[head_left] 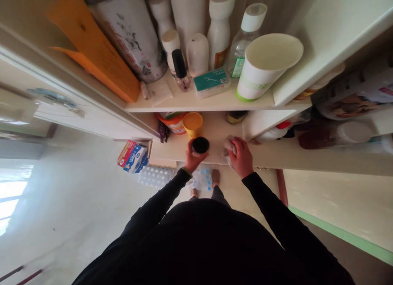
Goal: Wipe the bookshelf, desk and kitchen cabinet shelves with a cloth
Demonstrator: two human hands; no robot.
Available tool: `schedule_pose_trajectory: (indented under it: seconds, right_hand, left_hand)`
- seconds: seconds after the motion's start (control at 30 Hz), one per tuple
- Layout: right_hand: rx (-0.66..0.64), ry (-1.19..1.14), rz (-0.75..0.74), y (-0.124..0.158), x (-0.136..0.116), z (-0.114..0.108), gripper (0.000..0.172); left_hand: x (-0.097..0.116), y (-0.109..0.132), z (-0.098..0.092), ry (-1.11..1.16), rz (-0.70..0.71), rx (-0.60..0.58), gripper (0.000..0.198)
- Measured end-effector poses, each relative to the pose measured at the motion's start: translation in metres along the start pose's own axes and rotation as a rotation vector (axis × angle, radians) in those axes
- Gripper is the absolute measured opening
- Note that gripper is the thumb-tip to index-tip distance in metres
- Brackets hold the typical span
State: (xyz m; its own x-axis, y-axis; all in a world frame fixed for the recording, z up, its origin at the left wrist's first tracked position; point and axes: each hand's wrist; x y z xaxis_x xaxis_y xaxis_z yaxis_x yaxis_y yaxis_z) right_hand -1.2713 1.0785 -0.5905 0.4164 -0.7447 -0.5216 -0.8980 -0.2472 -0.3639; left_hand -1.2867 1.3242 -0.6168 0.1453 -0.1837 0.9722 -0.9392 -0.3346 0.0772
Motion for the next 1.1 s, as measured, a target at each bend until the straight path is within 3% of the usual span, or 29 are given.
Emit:
schedule_pose_trajectory:
  seconds: [0.07,0.17,0.3,0.37,0.5,0.6,0.67,0.73,0.8,0.83,0.9,0.97,1.03,1.1]
  right_hand:
    - [0.0,-0.012,-0.1,-0.007,-0.019,0.016,0.044]
    - [-0.124,-0.008,-0.193,-0.021,-0.04,0.047,0.049]
    - [-0.259,0.012,-0.241,-0.016,-0.025,0.065,0.053]
    - [-0.245,0.046,-0.225,0.002,-0.003,0.056,0.055]
    - [-0.155,0.159,-0.149,0.057,0.049,0.014,0.056]
    - [-0.079,0.258,-0.04,0.102,0.088,-0.019,0.055]
    - [0.07,0.335,0.115,0.127,0.11,-0.038,0.052]
    - [0.32,0.386,0.293,0.142,0.124,-0.053,0.05]
    - [0.549,0.378,0.383,0.144,0.123,-0.06,0.052]
    - [0.606,0.35,0.369,0.14,0.116,-0.06,0.054]
    - [0.578,0.262,0.243,0.121,0.092,-0.048,0.054]
    - [0.372,0.164,0.074,0.095,0.061,-0.023,0.052]
    - [0.107,0.072,-0.09,0.068,0.032,0.008,0.052]
    - [-0.032,0.068,-0.149,0.047,0.016,0.036,0.049]
  left_hand:
    - [-0.002,-0.003,-0.009,0.005,-0.008,0.048,0.101]
    - [-0.005,-0.007,-0.015,0.0,-0.028,0.097,0.104]
    - [-0.007,-0.007,-0.016,-0.017,-0.03,0.097,0.102]
    - [-0.009,-0.007,-0.017,-0.015,-0.012,0.086,0.1]
    - [-0.015,-0.01,-0.016,-0.018,0.049,0.066,0.096]
    - [-0.023,0.002,-0.018,-0.021,0.053,0.143,0.099]
    - [-0.027,0.023,-0.024,-0.046,0.029,0.253,0.089]
    - [-0.028,0.051,-0.03,-0.108,0.014,0.307,0.061]
    - [-0.024,0.074,-0.03,-0.162,0.057,0.181,0.031]
    - [-0.02,0.08,-0.024,-0.169,0.111,0.074,0.024]
    - [-0.01,0.077,0.0,-0.138,0.253,-0.121,0.022]
    - [0.004,0.054,0.041,-0.097,0.334,-0.209,0.02]
    - [0.018,0.018,0.091,-0.075,0.302,-0.194,0.025]
    - [0.034,-0.025,0.14,-0.069,0.192,-0.099,0.049]
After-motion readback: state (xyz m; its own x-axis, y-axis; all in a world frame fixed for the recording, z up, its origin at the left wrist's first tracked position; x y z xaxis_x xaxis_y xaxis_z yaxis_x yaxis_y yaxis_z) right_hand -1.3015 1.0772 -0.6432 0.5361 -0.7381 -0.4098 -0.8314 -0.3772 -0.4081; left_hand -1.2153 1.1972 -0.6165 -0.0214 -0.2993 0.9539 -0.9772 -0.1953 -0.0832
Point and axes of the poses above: each hand's wrist, its own y-axis away from the middle knuckle, its own z-axis out of the palm, x = y × z, and after that the axes turned 11 degrees about -z, right-handed
